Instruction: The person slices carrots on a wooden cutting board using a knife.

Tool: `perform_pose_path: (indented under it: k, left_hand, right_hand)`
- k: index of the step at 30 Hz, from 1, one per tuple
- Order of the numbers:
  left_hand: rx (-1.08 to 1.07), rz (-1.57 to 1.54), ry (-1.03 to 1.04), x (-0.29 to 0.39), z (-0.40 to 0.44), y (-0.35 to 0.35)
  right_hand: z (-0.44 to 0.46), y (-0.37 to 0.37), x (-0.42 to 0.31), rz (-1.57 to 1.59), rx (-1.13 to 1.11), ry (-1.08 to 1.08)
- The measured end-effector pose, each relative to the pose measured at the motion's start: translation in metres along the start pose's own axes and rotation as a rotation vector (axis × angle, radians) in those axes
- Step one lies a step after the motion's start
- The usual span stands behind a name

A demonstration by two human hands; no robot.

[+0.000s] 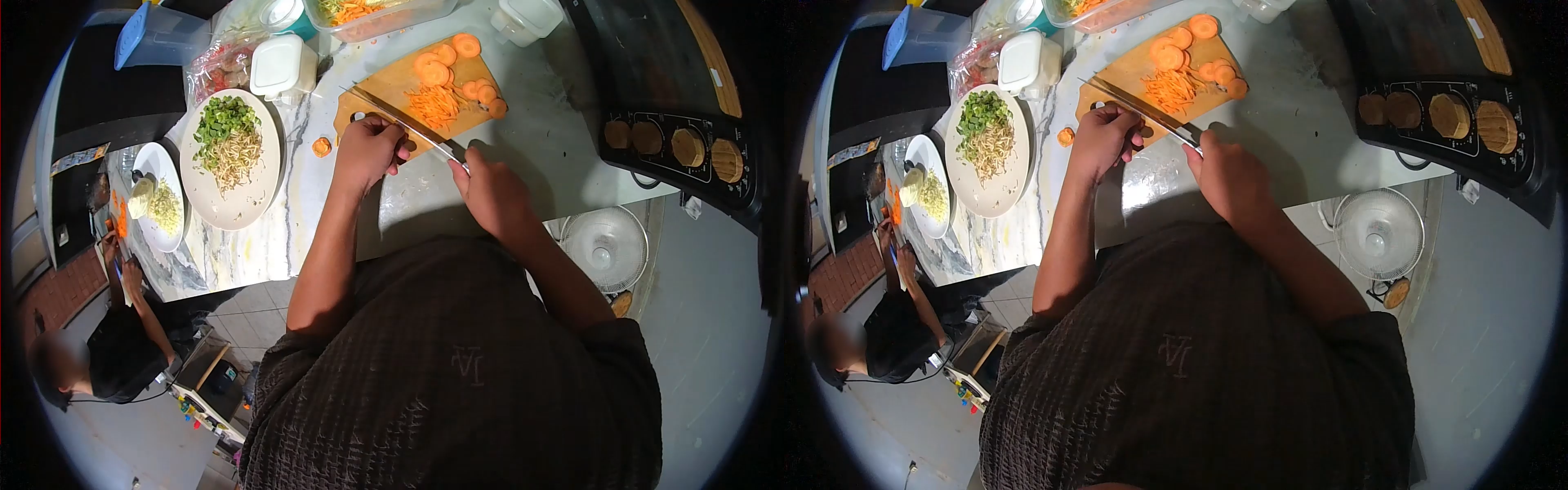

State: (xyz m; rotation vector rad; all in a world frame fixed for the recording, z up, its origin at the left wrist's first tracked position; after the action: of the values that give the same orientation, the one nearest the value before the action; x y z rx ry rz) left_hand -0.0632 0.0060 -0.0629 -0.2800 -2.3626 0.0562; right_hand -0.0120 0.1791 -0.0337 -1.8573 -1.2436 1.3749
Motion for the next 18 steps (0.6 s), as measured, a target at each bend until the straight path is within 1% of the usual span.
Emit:
perform_pose_path:
  k: [6,9,16,18]
  left_hand:
    - [-0.002,0.015,0.013,0.0,0.001,0.0]
    - [-0.01,-0.01,0.031,-0.004,0.005,0.001]
    - [-0.002,0.042,0.031,-0.004,0.005,-0.001]
    - [-0.004,0.035,0.034,-0.005,0.006,-0.001]
  right_hand:
    - [0.008,0.0,-0.004,0.048,-0.026,-0.005]
    - [0.01,0.0,-0.006,0.081,0.011,-0.024]
    - [0.003,0.0,0.0,0.025,0.04,0.003]
    - [-0.003,0.0,0.007,0.01,0.046,0.041]
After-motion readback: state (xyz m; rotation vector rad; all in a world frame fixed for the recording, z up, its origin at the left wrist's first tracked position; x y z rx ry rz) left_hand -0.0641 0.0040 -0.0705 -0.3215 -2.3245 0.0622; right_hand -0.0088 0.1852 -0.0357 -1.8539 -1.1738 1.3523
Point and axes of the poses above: each hand's wrist, its own z-axis towards the middle knuckle, its own y-axis out of the palm, x = y × z, the point moved 9 cm from there along z, towards the middle knuckle, and after that the axes turned 4 degrees about -y, right-handed, at the moved point
